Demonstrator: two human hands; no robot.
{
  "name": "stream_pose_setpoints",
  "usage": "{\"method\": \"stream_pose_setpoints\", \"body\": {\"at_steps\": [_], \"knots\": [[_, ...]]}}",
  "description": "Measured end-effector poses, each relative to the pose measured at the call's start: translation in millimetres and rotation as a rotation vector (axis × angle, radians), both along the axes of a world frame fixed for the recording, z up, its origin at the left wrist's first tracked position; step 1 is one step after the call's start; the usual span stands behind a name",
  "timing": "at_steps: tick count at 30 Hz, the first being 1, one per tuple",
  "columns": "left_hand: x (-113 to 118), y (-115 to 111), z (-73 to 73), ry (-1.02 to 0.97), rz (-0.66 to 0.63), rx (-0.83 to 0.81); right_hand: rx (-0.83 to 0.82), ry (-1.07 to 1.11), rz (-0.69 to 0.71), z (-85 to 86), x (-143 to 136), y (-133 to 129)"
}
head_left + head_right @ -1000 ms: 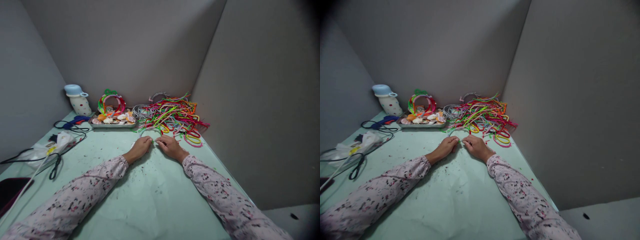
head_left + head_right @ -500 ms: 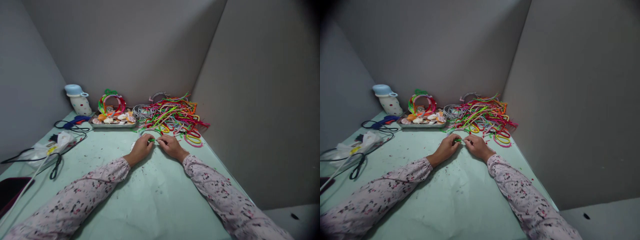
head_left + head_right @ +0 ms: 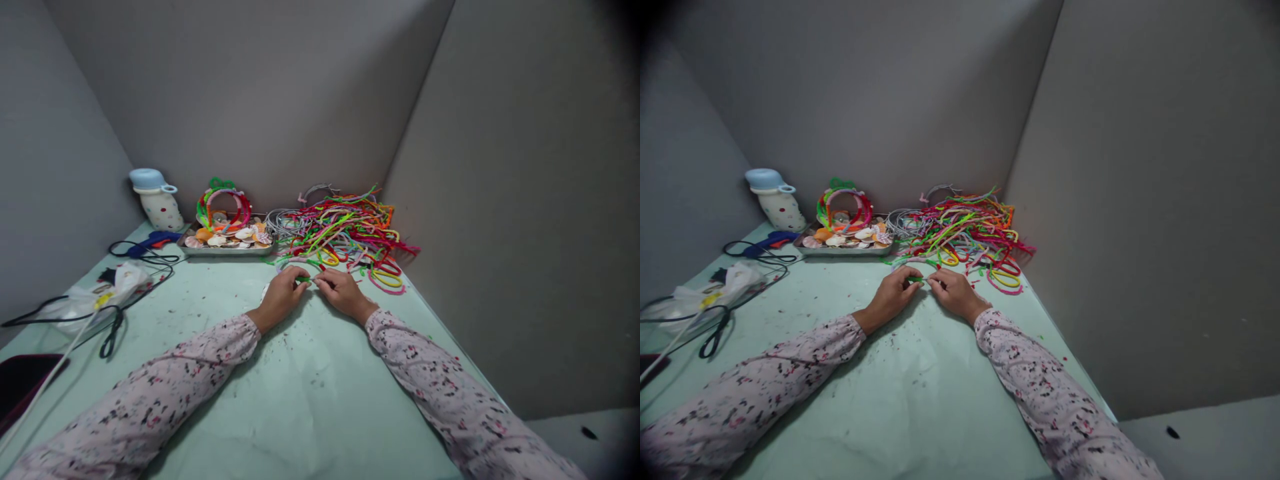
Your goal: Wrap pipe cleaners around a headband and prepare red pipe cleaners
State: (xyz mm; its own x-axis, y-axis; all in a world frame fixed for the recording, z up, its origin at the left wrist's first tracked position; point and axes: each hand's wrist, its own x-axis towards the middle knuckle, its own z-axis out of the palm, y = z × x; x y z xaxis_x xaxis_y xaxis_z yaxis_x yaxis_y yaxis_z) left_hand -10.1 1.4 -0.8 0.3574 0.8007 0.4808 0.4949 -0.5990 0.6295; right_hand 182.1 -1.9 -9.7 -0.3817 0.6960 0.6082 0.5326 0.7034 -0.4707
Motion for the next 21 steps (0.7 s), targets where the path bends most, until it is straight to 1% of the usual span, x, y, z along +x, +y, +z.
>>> {"method": "stream_pose_setpoints", "body": {"at_steps": [7,21], "knots": [[0.1,-1.6,3.9,0.001,0.013,-0.043,0.016,-0.019,0.008,1.3,0.1,-0.6],[-0.2,-1.0,2.7,-0.052,0.016,-0.104,0.034,-0.048,0.017,0.6,-0.6,-1.2]]}}
